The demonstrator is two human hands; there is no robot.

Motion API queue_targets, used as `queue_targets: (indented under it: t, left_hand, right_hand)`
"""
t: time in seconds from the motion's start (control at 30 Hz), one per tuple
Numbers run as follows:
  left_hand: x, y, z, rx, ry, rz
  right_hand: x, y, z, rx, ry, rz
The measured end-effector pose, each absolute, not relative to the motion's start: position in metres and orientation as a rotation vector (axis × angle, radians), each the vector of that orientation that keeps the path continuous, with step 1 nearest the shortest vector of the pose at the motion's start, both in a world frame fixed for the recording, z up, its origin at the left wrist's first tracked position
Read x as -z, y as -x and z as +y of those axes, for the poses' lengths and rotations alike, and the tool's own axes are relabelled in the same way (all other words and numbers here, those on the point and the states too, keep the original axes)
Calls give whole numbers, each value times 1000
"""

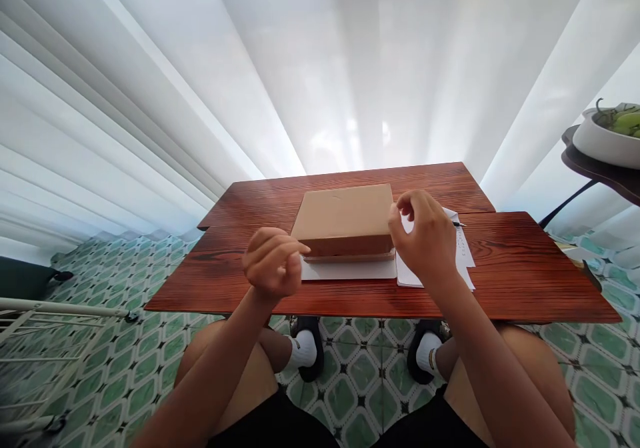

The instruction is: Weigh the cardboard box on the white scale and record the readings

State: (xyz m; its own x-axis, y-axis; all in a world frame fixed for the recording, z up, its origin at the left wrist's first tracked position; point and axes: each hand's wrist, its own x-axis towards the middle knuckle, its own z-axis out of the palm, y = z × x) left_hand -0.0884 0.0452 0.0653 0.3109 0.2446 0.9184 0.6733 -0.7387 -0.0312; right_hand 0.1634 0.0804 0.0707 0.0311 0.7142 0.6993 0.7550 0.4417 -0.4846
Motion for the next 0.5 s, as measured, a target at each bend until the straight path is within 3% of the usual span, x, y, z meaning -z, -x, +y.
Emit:
queue_targets:
  t: [0.3,0.5]
  left_hand:
    - [-52,117,61,1918,1961,-1559]
    - [-37,122,73,2027,2108,-1942]
  right_hand:
    - [-52,-165,91,-100,1443,-1687]
    - [-44,-149,95,-278,1509,-1737]
